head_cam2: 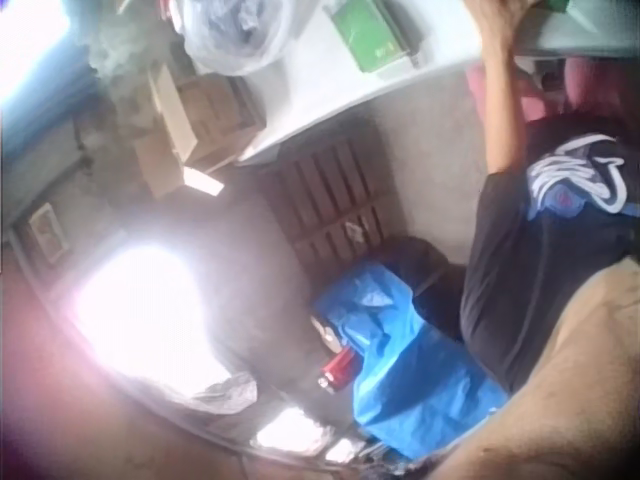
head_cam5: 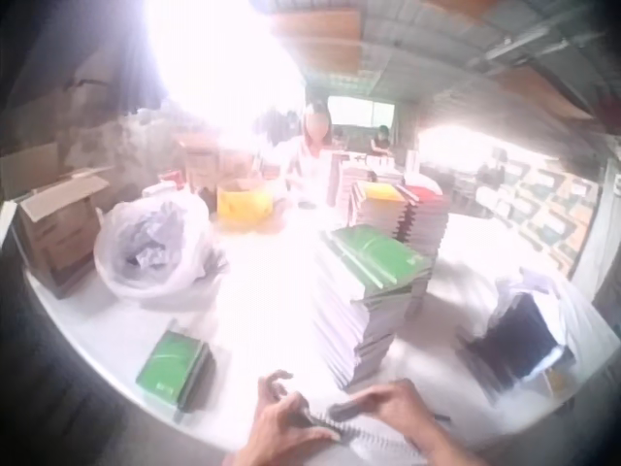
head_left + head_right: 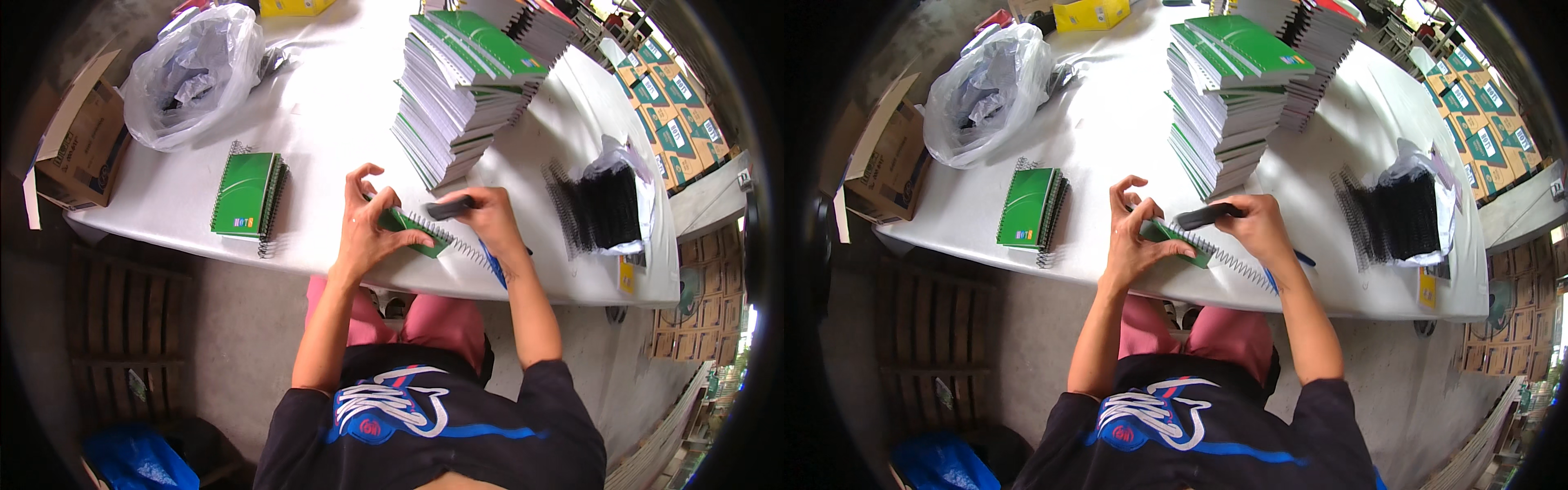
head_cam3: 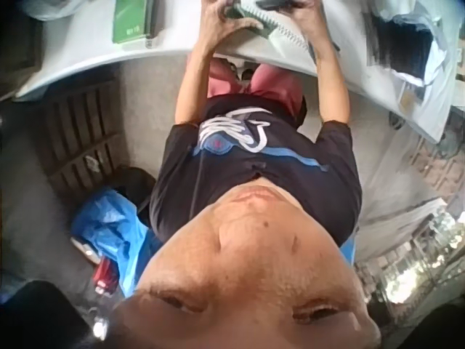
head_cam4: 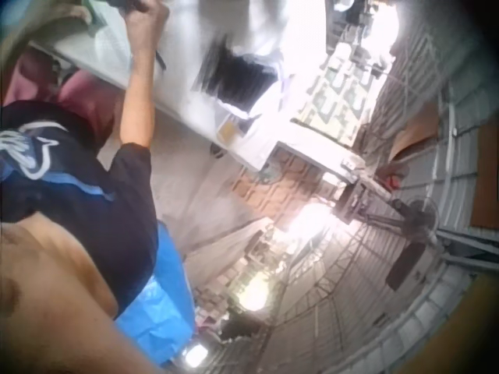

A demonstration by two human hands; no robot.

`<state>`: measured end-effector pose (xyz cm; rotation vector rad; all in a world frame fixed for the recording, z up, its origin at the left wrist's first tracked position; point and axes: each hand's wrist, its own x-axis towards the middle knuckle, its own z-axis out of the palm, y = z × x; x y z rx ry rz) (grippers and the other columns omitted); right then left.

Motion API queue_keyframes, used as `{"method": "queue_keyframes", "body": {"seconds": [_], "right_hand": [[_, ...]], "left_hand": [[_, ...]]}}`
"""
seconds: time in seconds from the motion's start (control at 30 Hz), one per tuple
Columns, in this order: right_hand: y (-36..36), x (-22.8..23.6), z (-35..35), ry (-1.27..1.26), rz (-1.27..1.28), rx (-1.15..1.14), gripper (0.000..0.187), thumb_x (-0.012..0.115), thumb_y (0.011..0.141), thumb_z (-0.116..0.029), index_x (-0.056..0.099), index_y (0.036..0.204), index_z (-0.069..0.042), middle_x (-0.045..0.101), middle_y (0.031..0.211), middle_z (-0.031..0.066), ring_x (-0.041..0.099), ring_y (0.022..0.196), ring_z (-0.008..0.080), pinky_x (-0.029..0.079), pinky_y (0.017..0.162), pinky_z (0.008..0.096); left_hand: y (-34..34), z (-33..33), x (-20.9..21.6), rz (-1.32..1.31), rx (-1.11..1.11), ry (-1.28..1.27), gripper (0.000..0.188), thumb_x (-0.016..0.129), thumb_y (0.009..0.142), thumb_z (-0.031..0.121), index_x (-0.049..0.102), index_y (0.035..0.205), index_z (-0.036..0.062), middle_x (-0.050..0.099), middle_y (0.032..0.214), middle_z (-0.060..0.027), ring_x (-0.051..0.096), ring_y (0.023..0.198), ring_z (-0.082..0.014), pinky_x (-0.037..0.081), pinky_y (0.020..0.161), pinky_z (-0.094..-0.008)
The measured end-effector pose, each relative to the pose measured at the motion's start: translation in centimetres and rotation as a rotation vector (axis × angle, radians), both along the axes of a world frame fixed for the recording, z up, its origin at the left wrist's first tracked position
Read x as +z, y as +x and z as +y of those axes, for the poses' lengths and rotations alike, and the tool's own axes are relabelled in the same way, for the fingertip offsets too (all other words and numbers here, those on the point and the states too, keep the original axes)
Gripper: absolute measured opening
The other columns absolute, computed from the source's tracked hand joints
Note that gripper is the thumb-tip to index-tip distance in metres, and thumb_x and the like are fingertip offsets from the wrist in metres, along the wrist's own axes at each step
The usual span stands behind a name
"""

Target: The person inserts a spiral binding through the holes of a green notebook, uses pliers to trim the excess wire, and places the completed notebook onto a stack.

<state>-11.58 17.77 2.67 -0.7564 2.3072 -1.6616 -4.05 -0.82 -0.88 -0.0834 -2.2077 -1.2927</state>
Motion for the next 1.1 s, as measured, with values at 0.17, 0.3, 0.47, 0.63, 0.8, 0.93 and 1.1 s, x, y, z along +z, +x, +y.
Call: {"method": "queue_keyframes", "body": {"seconds": [0.17, 0.3, 0.47, 0.63, 0.8, 0.93, 1.1], "right_hand": [[0.0, -0.4, -0.2, 0.127, 0.001, -0.006, 0.018, 0.066, 0.070, 0.006, 0.071, 0.087, -0.001, 0.069, 0.074, 0.0045, 0.060, 0.069, 0.0061, 0.048, 0.066, 0.0231], [0.3, 0.7, -0.4, -0.379, -0.190, 0.211, 0.017, 0.066, 0.071, 0.006, 0.071, 0.086, -0.001, 0.069, 0.075, 0.0045, 0.061, 0.068, 0.0076, 0.047, 0.065, 0.0232], [-1.1, -1.0, -0.4, 0.212, 0.075, -0.070, 0.018, 0.062, 0.071, 0.010, 0.070, 0.085, 0.002, 0.069, 0.076, 0.0039, 0.061, 0.068, 0.0084, 0.049, 0.066, 0.0222], [0.3, -0.1, -1.6, 0.048, 0.092, 0.061, 0.014, 0.066, 0.072, 0.004, 0.070, 0.086, 0.000, 0.066, 0.067, 0.0028, 0.059, 0.064, 0.0061, 0.047, 0.062, 0.0227], [0.1, -0.2, -2.2, -0.316, -0.125, 0.105, 0.015, 0.068, 0.069, 0.001, 0.071, 0.084, -0.002, 0.067, 0.069, 0.0036, 0.057, 0.062, 0.0048, 0.046, 0.058, 0.0238], [-1.1, -1.1, -2.3, 0.129, 0.077, -0.004, 0.015, 0.069, 0.072, -0.001, 0.071, 0.087, -0.003, 0.067, 0.069, 0.0057, 0.056, 0.063, 0.0041, 0.046, 0.060, 0.0245], [0.3, 0.7, -3.2, -0.089, 0.055, 0.129, 0.016, 0.064, 0.072, 0.002, 0.071, 0.085, -0.001, 0.067, 0.069, 0.0042, 0.057, 0.063, 0.0051, 0.047, 0.059, 0.0241]], "left_hand": [[-0.3, -0.2, -0.2, 0.054, 0.001, -0.058, 0.061, 0.089, 0.040, 0.044, 0.052, 0.068, 0.0049, 0.039, 0.113, -0.0134, 0.043, 0.088, -0.0272, 0.041, 0.074, -0.0385], [-0.5, 0.0, -0.6, 0.041, -0.035, 0.053, 0.061, 0.091, 0.040, 0.040, 0.052, 0.073, 0.0063, 0.037, 0.116, -0.0123, 0.044, 0.090, -0.0262, 0.042, 0.076, -0.0398], [-0.7, -0.2, -1.3, 0.069, 0.014, 0.026, 0.070, 0.092, 0.039, 0.035, 0.045, 0.082, 0.0078, 0.035, 0.111, -0.0133, 0.041, 0.098, -0.0278, 0.044, 0.077, -0.0426], [-1.0, -0.6, -1.4, 0.055, -0.053, 0.115, 0.084, 0.093, 0.035, 0.036, 0.038, 0.093, 0.0075, 0.034, 0.110, -0.0147, 0.036, 0.111, -0.0302, 0.042, 0.084, -0.0425], [-1.5, -0.6, -1.8, -0.030, -0.068, 0.228, 0.098, 0.094, 0.034, 0.036, 0.030, 0.102, 0.0061, 0.035, 0.109, -0.0122, 0.041, 0.106, -0.0262, 0.042, 0.088, -0.0388], [-1.2, -0.7, -1.0, -0.194, -0.111, 0.343, 0.101, 0.095, 0.033, 0.034, 0.028, 0.104, 0.0051, 0.036, 0.111, -0.0105, 0.045, 0.097, -0.0219, 0.043, 0.086, -0.0355], [-1.1, -0.8, -1.8, -0.110, -0.121, 0.303, 0.103, 0.095, 0.034, 0.031, 0.028, 0.108, 0.0043, 0.035, 0.107, -0.0093, 0.044, 0.091, -0.0188, 0.044, 0.082, -0.0323]]}}
